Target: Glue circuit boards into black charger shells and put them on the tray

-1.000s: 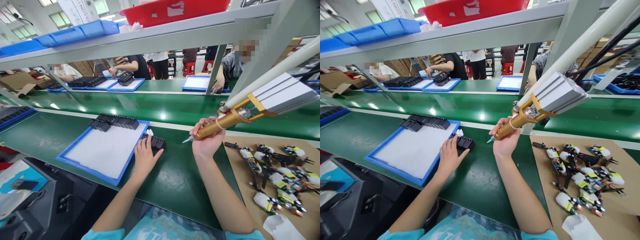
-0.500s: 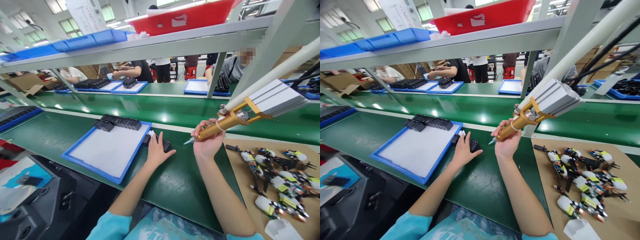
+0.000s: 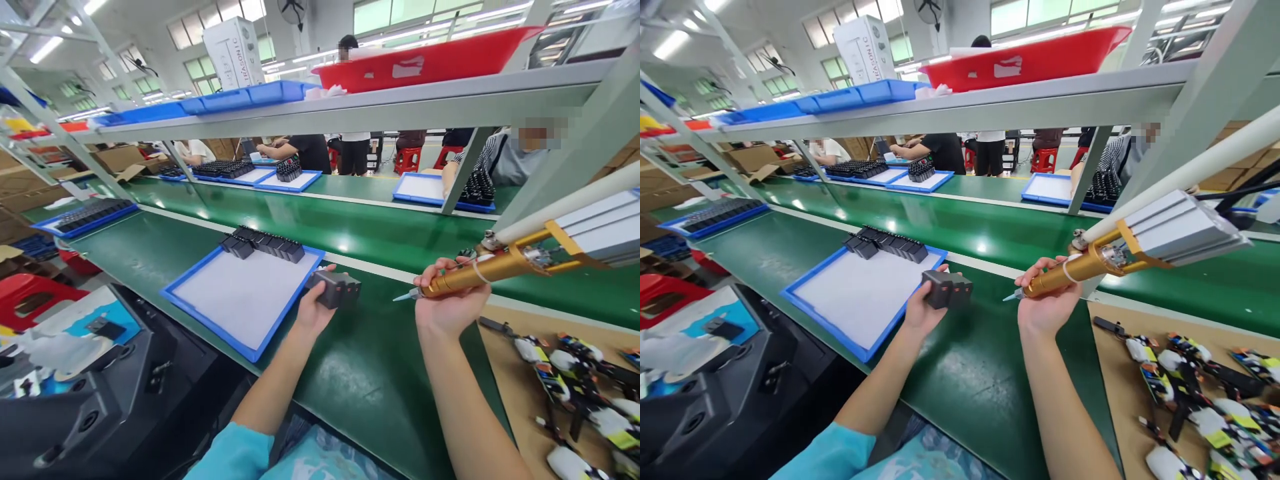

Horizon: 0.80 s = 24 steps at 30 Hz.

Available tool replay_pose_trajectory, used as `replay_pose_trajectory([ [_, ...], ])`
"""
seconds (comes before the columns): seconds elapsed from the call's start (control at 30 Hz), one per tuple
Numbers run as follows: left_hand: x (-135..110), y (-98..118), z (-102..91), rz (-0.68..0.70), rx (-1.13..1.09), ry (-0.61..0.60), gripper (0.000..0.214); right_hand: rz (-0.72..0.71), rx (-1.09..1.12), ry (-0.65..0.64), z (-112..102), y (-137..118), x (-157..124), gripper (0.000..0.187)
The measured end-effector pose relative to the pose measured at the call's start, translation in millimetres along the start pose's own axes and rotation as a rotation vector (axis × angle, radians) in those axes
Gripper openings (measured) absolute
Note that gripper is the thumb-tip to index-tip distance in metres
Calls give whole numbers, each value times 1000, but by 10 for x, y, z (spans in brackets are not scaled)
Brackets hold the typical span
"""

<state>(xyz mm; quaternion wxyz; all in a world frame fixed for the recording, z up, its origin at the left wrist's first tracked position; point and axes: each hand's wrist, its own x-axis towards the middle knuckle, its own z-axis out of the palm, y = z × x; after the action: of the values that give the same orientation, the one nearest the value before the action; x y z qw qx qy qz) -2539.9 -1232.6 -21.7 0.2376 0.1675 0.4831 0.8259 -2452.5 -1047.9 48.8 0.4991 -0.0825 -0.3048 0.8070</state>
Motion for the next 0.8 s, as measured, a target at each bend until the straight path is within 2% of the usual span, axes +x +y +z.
replay_pose_trajectory([
  [0.07,-112,147,75,1,-173,-46,73,-8,-3,1,-1,0,2,25],
  [0.23,-339,327,154,32,-219,-47,78,-16,-4,-3,-12,6,22,26],
  [0.5,-447,370,93,50,-284,-49,75,-30,-39,33,-11,-4,40,25],
  [0.8,-482,365,47,39,-219,-49,81,-45,-44,22,-33,5,55,28],
])
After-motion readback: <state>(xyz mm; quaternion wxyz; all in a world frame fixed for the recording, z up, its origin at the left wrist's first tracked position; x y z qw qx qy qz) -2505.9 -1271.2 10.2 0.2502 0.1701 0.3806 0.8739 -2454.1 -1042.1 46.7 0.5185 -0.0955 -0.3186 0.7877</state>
